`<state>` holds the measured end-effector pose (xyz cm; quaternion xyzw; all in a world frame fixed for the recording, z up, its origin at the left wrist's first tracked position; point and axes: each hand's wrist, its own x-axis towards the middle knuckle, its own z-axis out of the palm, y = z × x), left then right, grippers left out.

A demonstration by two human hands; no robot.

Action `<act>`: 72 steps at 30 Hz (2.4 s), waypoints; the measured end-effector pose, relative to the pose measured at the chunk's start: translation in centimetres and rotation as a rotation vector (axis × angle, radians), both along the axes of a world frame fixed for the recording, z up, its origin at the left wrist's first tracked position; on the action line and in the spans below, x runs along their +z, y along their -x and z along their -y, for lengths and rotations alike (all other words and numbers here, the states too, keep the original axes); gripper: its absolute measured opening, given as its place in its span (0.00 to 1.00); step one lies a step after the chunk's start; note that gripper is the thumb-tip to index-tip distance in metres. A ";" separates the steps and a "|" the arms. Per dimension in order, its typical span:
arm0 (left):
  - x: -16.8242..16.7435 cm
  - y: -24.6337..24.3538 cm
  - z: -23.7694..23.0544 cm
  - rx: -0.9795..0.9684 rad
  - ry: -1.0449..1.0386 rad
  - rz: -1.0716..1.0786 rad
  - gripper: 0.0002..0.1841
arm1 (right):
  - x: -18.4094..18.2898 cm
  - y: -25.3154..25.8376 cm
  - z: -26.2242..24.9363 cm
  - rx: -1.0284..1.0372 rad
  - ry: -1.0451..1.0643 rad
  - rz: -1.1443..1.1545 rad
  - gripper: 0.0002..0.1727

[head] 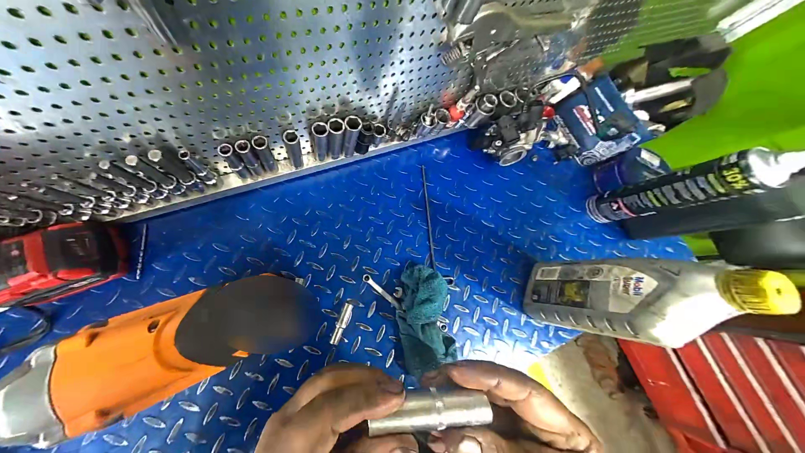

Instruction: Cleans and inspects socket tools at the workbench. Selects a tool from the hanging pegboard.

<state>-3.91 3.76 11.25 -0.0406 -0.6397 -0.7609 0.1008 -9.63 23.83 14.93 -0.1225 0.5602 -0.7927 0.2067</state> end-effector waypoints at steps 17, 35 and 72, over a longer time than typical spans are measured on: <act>-3.2 3.4 -0.6 0.221 0.242 0.125 0.22 | -7.8 7.6 6.0 -0.182 -0.696 -0.424 0.14; -10.4 19.9 2.4 0.933 -0.082 0.286 0.18 | -15.6 19.7 20.2 -0.373 -0.831 -0.733 0.16; -11.1 23.4 4.8 1.269 -0.157 0.311 0.35 | -16.5 21.3 21.0 -0.322 -0.753 -0.699 0.11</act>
